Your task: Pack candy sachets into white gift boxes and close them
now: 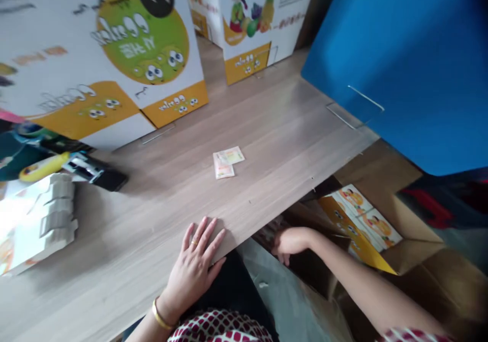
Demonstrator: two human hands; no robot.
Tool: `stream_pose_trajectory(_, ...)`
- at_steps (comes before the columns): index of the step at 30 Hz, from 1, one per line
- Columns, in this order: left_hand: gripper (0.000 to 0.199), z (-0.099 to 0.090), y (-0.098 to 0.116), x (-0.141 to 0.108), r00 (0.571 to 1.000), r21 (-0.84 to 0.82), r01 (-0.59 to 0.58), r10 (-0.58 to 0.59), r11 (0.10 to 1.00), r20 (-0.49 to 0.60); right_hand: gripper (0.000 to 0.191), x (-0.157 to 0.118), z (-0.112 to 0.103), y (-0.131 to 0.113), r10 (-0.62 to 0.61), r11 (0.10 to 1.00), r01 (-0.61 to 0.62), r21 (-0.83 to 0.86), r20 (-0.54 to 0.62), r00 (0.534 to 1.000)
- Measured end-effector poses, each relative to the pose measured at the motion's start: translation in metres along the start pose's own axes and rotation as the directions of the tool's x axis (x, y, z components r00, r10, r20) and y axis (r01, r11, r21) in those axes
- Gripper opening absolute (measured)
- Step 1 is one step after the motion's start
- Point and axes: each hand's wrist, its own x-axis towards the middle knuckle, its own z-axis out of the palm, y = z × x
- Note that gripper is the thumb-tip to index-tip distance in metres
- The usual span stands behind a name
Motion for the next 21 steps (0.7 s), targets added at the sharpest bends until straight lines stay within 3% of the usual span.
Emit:
stream_pose_trajectory(1,0.066,0.000,0.000,0.000,1.000,-0.008,0.004,-0.004,1.000,-0.009,0.045,-0.012,-0.004,-0.011,-0.076,0.997,0.076,0.024,0.013,0.997)
stream_pose_trajectory(2,0.065,0.000,0.000,0.000,1.000,-0.025,0.010,-0.010,1.000,-0.016,0.049,-0.020,-0.011,-0.021,-0.176,0.984,0.178,0.033,-0.048,0.983)
stream_pose_trajectory(3,0.064,0.000,0.001,-0.001,1.000,-0.046,0.016,-0.017,0.999,-0.018,0.049,-0.024,-0.022,-0.029,-0.279,0.959,0.284,0.000,-0.192,0.941)
stream_pose_trajectory(4,0.062,-0.001,0.002,-0.002,1.000,-0.073,0.019,-0.021,0.997,-0.019,0.050,-0.022,-0.036,-0.035,-0.361,0.930,0.358,-0.085,-0.393,0.846)
stream_pose_trajectory(5,0.059,-0.003,0.003,-0.004,0.999,-0.106,0.025,-0.027,0.994,-0.017,0.054,-0.012,-0.053,-0.040,-0.410,0.909,0.360,-0.208,-0.596,0.691)
stream_pose_trajectory(7,0.054,-0.011,0.006,-0.012,0.999,-0.189,0.047,-0.051,0.981,-0.014,0.073,0.027,-0.089,-0.049,-0.427,0.904,0.148,-0.401,-0.841,0.331)
stream_pose_trajectory(8,0.051,-0.016,0.008,-0.018,0.998,-0.236,0.062,-0.067,0.970,-0.015,0.083,0.053,-0.106,-0.054,-0.429,0.899,0.029,-0.436,-0.869,0.247)
stream_pose_trajectory(9,0.048,-0.022,0.009,-0.025,0.996,-0.283,0.074,-0.083,0.956,-0.020,0.087,0.081,-0.119,-0.061,-0.433,0.887,-0.058,-0.458,-0.870,0.237)
stream_pose_trajectory(10,0.045,-0.028,0.010,-0.034,0.995,-0.326,0.083,-0.098,0.942,-0.028,0.087,0.108,-0.129,-0.069,-0.449,0.864,-0.120,-0.489,-0.856,0.257)
stream_pose_trajectory(13,0.036,-0.041,0.016,-0.068,0.987,-0.416,0.090,-0.137,0.905,-0.086,0.076,0.171,-0.133,-0.098,-0.526,0.771,-0.187,-0.608,-0.775,0.351)
stream_pose_trajectory(17,0.026,-0.043,0.031,-0.113,0.951,-0.476,0.141,-0.252,0.868,-0.178,0.066,0.212,-0.103,-0.142,-0.647,0.647,-0.139,-0.749,-0.637,0.420)
stream_pose_trajectory(21,0.018,-0.035,0.045,-0.146,0.910,-0.519,0.239,-0.375,0.821,-0.174,0.064,0.241,-0.065,-0.185,-0.722,0.562,-0.081,-0.823,-0.536,0.437)
